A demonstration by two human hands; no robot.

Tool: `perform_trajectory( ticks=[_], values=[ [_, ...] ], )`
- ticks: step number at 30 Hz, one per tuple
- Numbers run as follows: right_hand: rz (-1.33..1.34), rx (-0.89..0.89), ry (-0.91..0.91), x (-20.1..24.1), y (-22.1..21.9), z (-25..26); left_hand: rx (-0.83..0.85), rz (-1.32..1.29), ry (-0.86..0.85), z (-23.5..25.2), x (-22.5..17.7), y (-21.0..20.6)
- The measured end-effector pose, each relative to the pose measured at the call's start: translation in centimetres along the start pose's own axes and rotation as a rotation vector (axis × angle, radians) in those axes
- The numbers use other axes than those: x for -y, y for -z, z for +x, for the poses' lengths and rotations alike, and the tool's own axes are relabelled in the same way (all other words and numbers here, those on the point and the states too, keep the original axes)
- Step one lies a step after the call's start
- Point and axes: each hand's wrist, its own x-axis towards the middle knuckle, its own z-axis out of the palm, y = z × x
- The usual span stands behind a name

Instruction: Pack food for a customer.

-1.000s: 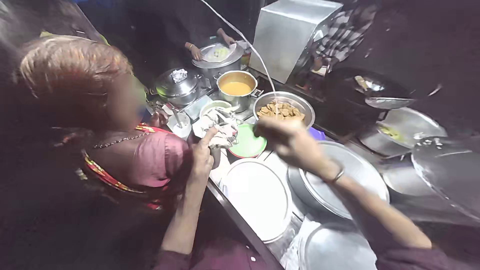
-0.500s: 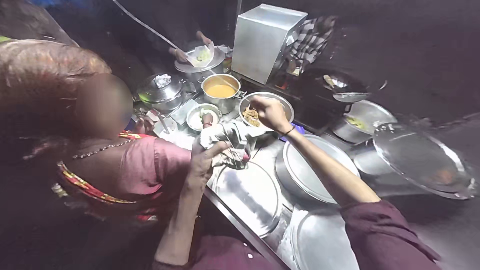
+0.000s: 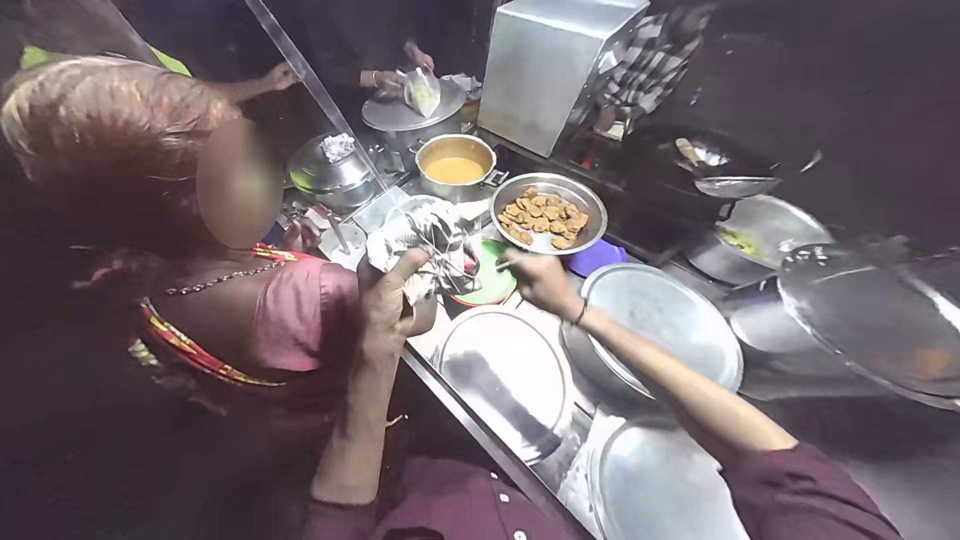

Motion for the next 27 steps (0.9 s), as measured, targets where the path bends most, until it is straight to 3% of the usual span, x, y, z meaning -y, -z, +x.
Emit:
perform_trajectory(
  ticks=[3,6,11,13,15,19,24,27],
  values=[
    [-0.105,-0.078,-0.051,-2.5,4.7,6.4,0.009,0.038,0.104,-0.9,1.2,0.6],
    [-0.187,-0.115,0.035,-1.8,7.5,11.4,0.130,0.130,0.108,-1.0,1.8,1.5],
    [-0.197,0.126,0.106,3.3,8.6,15.4,0.495,0.420,0.099,-1.2,1.6,1.5],
    [-0.160,0.159,0.151,7.2,8.8,14.8,0.446,0.588,0.019,-0.5,2.8,1.0],
    [-0.173,0.178,0.198,11.4,9.4,12.7,0.293,0.675,-0.063,0.5,4.0,0.8],
    [-0.086,0.097,0.209,15.1,7.3,5.5,0.043,0.352,-0.079,2.2,3.9,0.9],
    [0.139,0.070,0.288,10.3,-1.0,-2.1,-0.048,0.063,0.063,2.0,1.6,-0.1],
    [0.146,0.047,0.135,4.2,0.0,-1.7,0.050,0.057,0.160,0.7,1.3,-0.2]
  ],
)
